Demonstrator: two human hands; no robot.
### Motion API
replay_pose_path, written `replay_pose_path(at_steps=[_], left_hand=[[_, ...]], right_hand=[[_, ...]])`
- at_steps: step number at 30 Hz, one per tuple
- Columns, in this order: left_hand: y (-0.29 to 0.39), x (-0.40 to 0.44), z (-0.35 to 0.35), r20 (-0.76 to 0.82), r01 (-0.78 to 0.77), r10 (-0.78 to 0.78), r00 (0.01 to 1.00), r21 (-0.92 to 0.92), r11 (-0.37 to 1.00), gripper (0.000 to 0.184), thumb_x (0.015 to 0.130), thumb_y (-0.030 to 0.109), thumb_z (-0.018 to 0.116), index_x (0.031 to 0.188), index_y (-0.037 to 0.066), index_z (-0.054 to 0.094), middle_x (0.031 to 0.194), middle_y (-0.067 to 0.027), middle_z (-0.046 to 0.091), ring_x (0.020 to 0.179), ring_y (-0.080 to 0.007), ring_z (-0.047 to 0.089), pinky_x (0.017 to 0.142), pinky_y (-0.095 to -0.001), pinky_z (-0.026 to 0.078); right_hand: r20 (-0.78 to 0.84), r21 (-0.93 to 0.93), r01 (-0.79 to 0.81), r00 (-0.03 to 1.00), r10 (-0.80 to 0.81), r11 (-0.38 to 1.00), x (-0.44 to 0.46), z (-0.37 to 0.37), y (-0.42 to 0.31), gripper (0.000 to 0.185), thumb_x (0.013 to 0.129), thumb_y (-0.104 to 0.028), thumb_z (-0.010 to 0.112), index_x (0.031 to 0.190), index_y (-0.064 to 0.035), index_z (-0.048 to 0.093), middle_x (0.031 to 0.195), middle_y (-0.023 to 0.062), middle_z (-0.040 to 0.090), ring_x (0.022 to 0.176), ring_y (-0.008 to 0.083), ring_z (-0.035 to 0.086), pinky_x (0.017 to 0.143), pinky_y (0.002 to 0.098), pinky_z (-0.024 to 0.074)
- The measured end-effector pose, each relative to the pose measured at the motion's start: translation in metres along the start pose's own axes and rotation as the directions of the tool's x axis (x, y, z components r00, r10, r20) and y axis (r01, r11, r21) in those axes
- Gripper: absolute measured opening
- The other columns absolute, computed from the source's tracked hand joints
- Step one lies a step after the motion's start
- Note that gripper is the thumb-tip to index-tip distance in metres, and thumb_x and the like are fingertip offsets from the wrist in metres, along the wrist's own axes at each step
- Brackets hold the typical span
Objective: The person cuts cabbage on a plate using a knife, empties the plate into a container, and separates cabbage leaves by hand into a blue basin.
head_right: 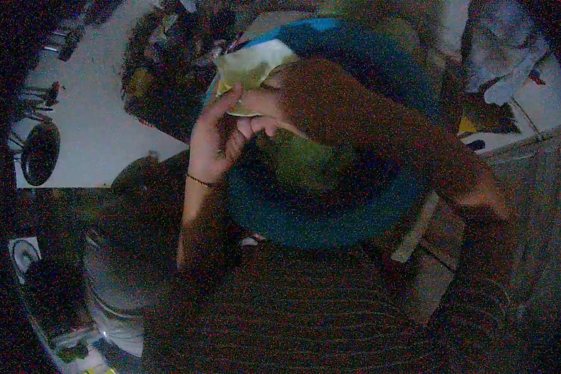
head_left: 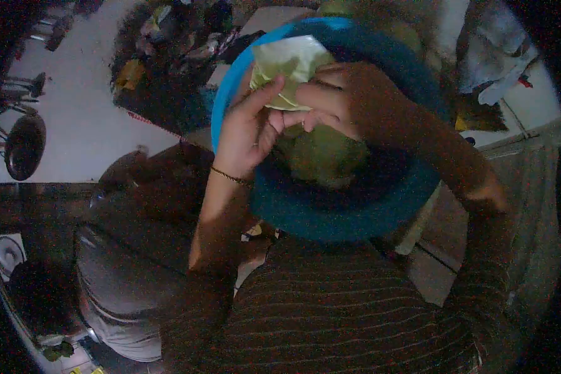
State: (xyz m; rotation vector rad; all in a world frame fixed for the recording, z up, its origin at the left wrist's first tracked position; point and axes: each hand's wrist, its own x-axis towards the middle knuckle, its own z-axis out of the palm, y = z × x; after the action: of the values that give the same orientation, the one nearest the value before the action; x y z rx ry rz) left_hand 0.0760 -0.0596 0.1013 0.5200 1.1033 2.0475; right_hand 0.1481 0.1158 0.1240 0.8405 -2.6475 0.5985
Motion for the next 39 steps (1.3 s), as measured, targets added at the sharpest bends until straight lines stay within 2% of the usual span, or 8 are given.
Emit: replay_pose_path(at_steps=[9,14,17,19,22,26,31,39], left_hand=[[0.021,-0.001,-0.012,-0.355,-0.044,0.117,0.927,0.207,0.977,0.042,0.081,-0.002,0.057,0.121,0.005,0.046,0.110,-0.0090,0.057,0.101,-0.0195,0.057,0.082,-0.0298,0.049],[0.019,0.009,-0.013,-0.010,-0.207,0.363,0.932,0.806,0.554,0.039,0.084,0.005,0.059,0.121,0.006,0.048,0.113,-0.0057,0.056,0.102,-0.0148,0.053,0.087,-0.0285,0.045],[0.016,0.004,0.000,-0.052,-0.178,0.272,0.961,0.636,0.751,0.040,0.083,0.008,0.062,0.121,0.005,0.048,0.112,-0.0053,0.056,0.104,-0.0140,0.051,0.089,-0.0288,0.043],[0.018,0.006,-0.016,-0.057,-0.213,0.309,0.949,0.607,0.766,0.045,0.088,0.028,0.057,0.125,0.006,0.044,0.114,-0.0082,0.055,0.102,-0.0196,0.055,0.088,-0.0323,0.045],[0.023,0.001,-0.016,-0.104,-0.033,0.049,0.993,0.151,0.988,0.077,0.083,0.066,0.028,0.133,0.008,0.031,0.118,-0.0184,0.052,0.092,-0.0350,0.061,0.083,-0.0432,0.049],[0.010,0.003,-0.009,-0.014,-0.141,0.141,0.990,-0.096,0.985,0.071,0.087,0.062,0.029,0.132,0.008,0.033,0.121,-0.0206,0.050,0.093,-0.0378,0.059,0.085,-0.0469,0.047],[0.012,-0.007,-0.012,0.050,-0.239,0.234,0.971,0.143,0.960,0.067,0.085,0.055,0.041,0.131,0.006,0.035,0.126,-0.0239,0.045,0.108,-0.0364,0.051,0.093,-0.0488,0.042],[0.016,-0.009,-0.026,0.087,-0.366,0.381,0.920,0.533,0.763,0.043,0.084,0.021,0.043,0.121,0.000,0.046,0.117,-0.0162,0.054,0.101,-0.0233,0.056,0.089,-0.0356,0.044]], right_hand=[[-0.104,-0.136,0.006,0.994,-0.020,0.991,-0.009,0.014,0.036,0.020,0.075,-0.007,0.061,0.095,-0.0071,0.057,0.093,0.0125,0.058,0.088,0.0309,0.057,0.075,0.0385,0.0466],[-0.412,0.403,-0.167,0.845,0.341,0.900,0.007,0.015,0.022,0.021,0.080,-0.024,0.062,0.091,-0.0056,0.060,0.087,0.0139,0.059,0.089,0.0317,0.058,0.073,0.0396,0.0477],[-0.315,0.325,-0.277,0.870,0.379,0.904,0.013,0.006,0.030,0.022,0.081,-0.024,0.061,0.092,-0.0047,0.061,0.077,0.0120,0.058,0.079,0.0268,0.059,0.072,0.0356,0.0469],[-0.307,0.227,-0.270,0.892,0.332,0.936,0.016,0.003,0.041,0.023,0.081,-0.025,0.061,0.091,-0.0045,0.061,0.077,0.0123,0.058,0.078,0.0267,0.059,0.072,0.0361,0.0467],[-0.286,0.129,-0.344,0.885,0.367,0.930,0.010,-0.021,0.061,0.025,0.081,-0.027,0.060,0.089,-0.0043,0.061,0.076,0.0126,0.058,0.076,0.0264,0.059,0.071,0.0369,0.0466],[-0.014,-0.141,-0.352,0.935,0.354,0.925,-0.020,-0.046,0.063,0.027,0.082,-0.031,0.060,0.088,-0.0040,0.062,0.074,0.0131,0.059,0.074,0.0261,0.059,0.071,0.0380,0.0463],[0.333,-0.222,-0.282,0.877,0.345,0.933,-0.033,-0.041,0.041,0.031,0.082,-0.034,0.059,0.085,-0.0036,0.063,0.072,0.0137,0.059,0.071,0.0257,0.059,0.070,0.0393,0.0460],[0.046,-0.015,-0.456,0.889,0.456,0.890,-0.004,-0.050,0.020,0.035,0.080,-0.037,0.059,0.074,-0.0028,0.062,0.071,0.0145,0.059,0.066,0.0293,0.057,0.068,0.0404,0.0449]])
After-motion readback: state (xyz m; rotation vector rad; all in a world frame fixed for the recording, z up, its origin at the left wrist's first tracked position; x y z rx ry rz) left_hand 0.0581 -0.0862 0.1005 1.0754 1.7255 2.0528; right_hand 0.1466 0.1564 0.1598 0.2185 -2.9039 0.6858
